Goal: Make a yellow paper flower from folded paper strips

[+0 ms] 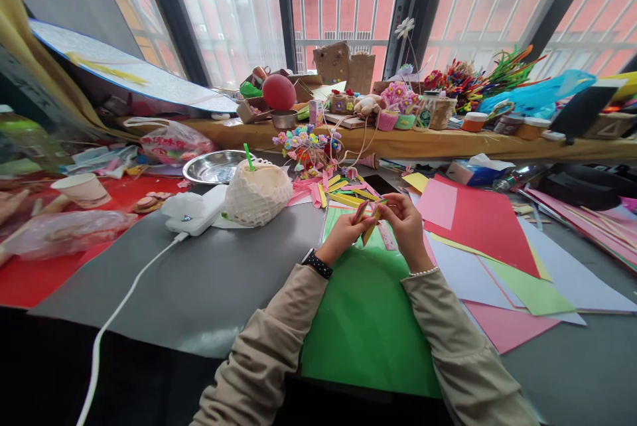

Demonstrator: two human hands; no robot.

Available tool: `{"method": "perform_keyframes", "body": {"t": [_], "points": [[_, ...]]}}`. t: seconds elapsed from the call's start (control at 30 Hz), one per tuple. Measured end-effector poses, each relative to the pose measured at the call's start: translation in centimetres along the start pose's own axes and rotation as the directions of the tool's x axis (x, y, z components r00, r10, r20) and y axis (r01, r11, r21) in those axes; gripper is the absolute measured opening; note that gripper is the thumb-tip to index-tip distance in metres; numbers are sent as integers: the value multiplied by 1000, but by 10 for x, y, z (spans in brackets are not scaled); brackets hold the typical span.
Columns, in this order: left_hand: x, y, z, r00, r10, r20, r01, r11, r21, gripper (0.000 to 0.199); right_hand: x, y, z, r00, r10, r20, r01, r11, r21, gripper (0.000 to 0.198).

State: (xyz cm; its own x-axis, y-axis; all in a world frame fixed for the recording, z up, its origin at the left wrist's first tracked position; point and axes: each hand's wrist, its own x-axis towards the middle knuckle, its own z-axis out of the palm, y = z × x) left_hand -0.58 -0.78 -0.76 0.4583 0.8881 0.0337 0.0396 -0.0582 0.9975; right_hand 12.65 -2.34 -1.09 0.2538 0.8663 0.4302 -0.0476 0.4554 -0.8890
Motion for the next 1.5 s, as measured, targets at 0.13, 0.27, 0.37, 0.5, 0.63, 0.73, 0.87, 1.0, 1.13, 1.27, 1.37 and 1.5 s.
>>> {"method": "perform_keyframes", "body": {"t": [0.13,0.27,0.37,0.5,0.63,0.73,0.87,1.0,1.13,1.27,1.37,1.5], "points": [[1,0,-1,996,-87,31,90,988,-123,43,0,-1,1,999,33,19,-34,997,64,27],[-1,3,-3,977,-167,132,195,953,-233,43,-1,-2,1,998,34,58,-40,994,99,27],[-3,4,-4,975,-151,164,189,950,-249,41,-2,-2,2,994,42,104,-56,990,130,31],[-3,5,-4,991,-77,105,94,981,-167,40,-2,-3,3,994,27,105,-41,991,126,36],[-3,6,-2,998,-5,62,9,998,-68,40,-2,-3,3,996,-1,94,-8,996,92,34],[-2,6,-2,998,16,54,-13,998,-58,40,-2,-2,2,996,-6,94,0,998,59,31],[-2,5,-2,999,15,45,-10,995,-97,40,-1,-1,0,996,-10,88,5,998,57,30],[-2,3,-3,1000,2,27,2,990,-144,42,-1,-1,0,995,-14,97,8,998,62,30],[-2,3,-3,999,27,19,-23,986,-165,39,-2,0,1,995,-2,103,-4,998,61,32],[-3,5,-2,999,18,-31,-23,983,-183,42,-1,3,1,998,8,64,-11,999,37,35],[-3,8,-1,997,5,-81,-22,977,-213,45,-1,3,1,998,15,56,-15,1000,-12,23],[-5,11,1,995,5,-100,-28,972,-235,47,-2,1,1,1000,13,15,-11,992,-127,20]]}}
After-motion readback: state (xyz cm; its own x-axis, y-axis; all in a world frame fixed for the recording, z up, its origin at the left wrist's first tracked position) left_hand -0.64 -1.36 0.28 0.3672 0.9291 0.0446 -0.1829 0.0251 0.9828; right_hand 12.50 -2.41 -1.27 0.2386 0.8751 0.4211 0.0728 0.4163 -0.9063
